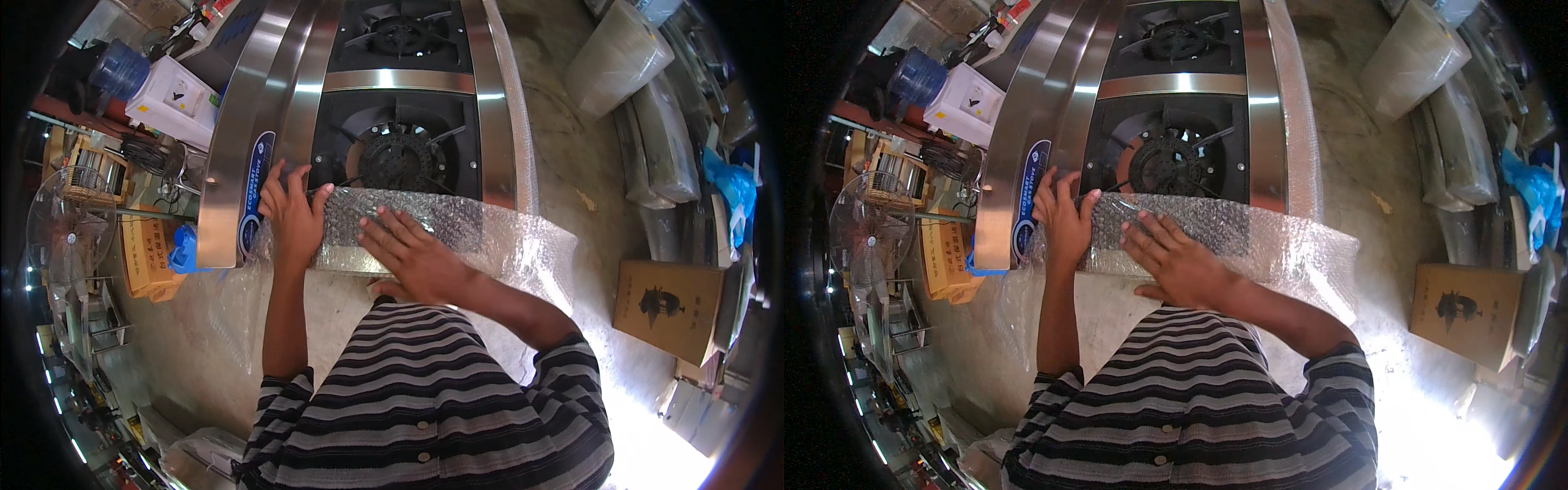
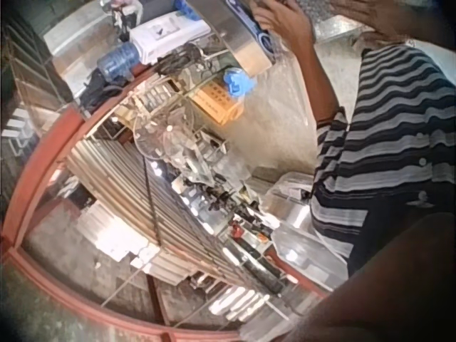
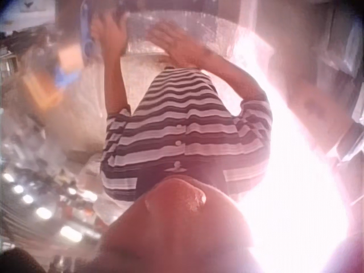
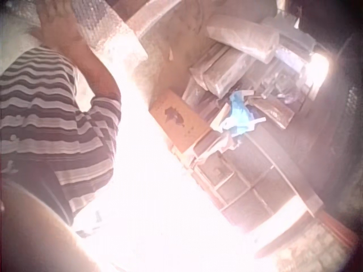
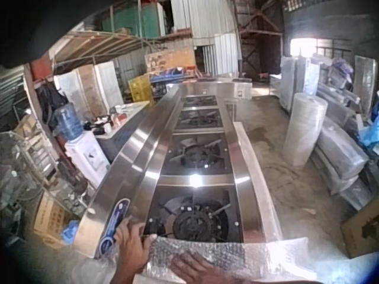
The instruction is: The person wipes a stainless steel gas stove with a cloth, then covers it with bubble wrap and secures the wrap using a handheld tape dispenser. The person moves around the appliance to apply and smooth the bubble wrap on multiple sides.
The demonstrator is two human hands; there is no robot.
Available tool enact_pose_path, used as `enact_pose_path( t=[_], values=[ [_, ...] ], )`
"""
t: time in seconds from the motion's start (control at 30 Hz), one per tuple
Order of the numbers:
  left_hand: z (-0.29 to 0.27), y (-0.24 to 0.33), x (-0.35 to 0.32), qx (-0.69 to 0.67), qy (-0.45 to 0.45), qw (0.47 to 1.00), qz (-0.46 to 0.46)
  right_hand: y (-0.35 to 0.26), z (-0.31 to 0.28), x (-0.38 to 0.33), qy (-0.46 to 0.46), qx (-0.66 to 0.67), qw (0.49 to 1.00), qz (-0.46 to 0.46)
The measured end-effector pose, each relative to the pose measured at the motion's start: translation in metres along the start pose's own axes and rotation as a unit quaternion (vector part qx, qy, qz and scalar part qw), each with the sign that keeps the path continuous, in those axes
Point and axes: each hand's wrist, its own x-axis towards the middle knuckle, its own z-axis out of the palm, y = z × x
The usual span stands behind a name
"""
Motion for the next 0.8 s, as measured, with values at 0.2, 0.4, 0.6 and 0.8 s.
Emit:
enact_pose_path(
  t=[0.2, 0.4, 0.6, 0.8],
  values=[
    [-0.005, 0.004, -0.004, -0.008, 0.055, 0.997, 0.053, 0.009, 0.000, 0.010, -0.057, -0.065, 0.996, 0.028],
    [-0.018, 0.025, -0.073, -0.118, -0.028, 0.973, 0.197, 0.010, 0.006, 0.012, -0.055, -0.060, 0.996, 0.042],
    [-0.014, 0.014, -0.081, -0.031, -0.149, 0.968, 0.200, 0.015, 0.004, 0.014, -0.055, -0.056, 0.995, 0.065],
    [-0.014, 0.010, -0.064, 0.026, -0.146, 0.972, 0.183, -0.006, -0.004, -0.005, -0.045, -0.125, 0.989, 0.061]
  ],
)
